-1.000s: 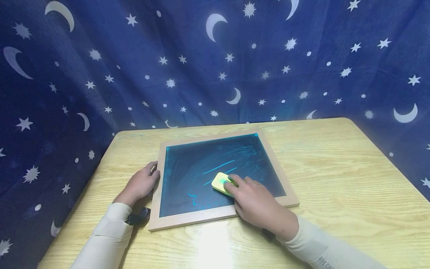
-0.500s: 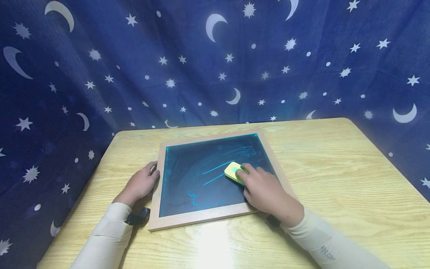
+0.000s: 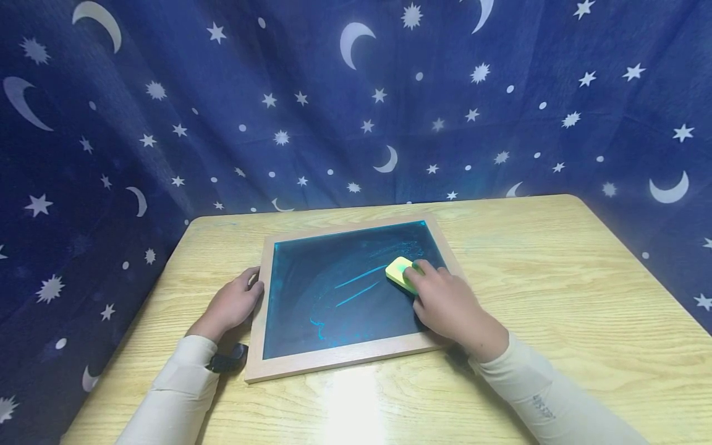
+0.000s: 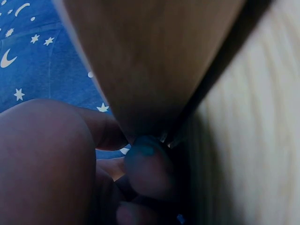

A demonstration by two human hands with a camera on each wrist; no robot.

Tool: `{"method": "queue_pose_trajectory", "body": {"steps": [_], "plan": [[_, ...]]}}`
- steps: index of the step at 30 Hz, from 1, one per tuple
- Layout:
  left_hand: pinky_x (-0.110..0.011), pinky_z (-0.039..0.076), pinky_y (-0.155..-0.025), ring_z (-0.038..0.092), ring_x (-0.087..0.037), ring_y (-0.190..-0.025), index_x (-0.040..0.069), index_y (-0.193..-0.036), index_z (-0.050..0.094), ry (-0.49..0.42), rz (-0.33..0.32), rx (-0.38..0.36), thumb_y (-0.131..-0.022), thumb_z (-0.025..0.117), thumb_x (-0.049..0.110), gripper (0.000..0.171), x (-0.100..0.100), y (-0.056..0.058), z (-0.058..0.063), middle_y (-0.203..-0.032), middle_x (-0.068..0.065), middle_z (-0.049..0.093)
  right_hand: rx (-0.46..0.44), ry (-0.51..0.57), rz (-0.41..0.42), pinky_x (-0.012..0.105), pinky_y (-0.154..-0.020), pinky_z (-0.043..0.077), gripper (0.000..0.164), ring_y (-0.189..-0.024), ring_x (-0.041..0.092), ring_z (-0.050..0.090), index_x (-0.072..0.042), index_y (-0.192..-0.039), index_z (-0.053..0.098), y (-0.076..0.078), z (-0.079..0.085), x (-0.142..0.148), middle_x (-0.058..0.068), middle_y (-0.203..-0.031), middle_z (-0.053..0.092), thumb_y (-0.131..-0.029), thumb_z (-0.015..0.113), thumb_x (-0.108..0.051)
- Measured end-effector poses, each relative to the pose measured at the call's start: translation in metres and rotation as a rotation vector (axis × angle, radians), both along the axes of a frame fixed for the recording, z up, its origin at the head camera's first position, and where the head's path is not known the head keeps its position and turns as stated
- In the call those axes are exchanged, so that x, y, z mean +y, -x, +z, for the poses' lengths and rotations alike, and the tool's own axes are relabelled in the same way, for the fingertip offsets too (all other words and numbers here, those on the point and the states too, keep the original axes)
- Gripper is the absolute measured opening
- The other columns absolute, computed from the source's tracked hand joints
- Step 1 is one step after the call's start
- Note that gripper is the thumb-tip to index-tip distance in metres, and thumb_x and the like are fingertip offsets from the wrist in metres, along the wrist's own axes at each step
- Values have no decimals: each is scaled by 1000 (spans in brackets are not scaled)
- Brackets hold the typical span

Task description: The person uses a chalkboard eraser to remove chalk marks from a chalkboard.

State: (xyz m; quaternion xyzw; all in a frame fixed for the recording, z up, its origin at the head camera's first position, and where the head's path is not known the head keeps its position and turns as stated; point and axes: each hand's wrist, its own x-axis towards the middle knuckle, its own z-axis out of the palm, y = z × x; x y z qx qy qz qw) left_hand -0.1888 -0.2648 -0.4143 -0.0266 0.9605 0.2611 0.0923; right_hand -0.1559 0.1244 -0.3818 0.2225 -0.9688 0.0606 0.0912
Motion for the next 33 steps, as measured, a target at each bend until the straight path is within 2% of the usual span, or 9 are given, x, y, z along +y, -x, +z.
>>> {"method": "queue_pose_trajectory", "body": {"steps": [8, 27, 33], "plan": [[-64, 31, -115, 40, -50, -140, 2, -157, 25, -8, 0, 3, -108, 26, 34, 59, 0, 0, 0, -153, -29, 41, 33, 3, -17, 43, -56, 56, 36, -72, 30, 64, -7, -115, 65, 3, -1, 3, 18, -123, 64, -80, 68, -4], [-65, 32, -114, 43, -49, -138, 3, -157, 25, -8, -5, 6, -108, 26, 34, 58, -1, 0, 0, -152, -29, 42, 4, -49, -23, 51, -78, 60, 39, -94, 38, 68, -8, -125, 66, -1, 1, -4, 20, -133, 62, -86, 69, -11], [-65, 34, -114, 46, -49, -137, 2, -157, 26, -5, -6, 8, -108, 26, 34, 58, -1, 0, -1, -151, -30, 43, 9, -32, 17, 52, -81, 59, 38, -96, 41, 68, -7, -124, 65, -3, 0, -8, 21, -135, 61, -87, 68, -10]]}}
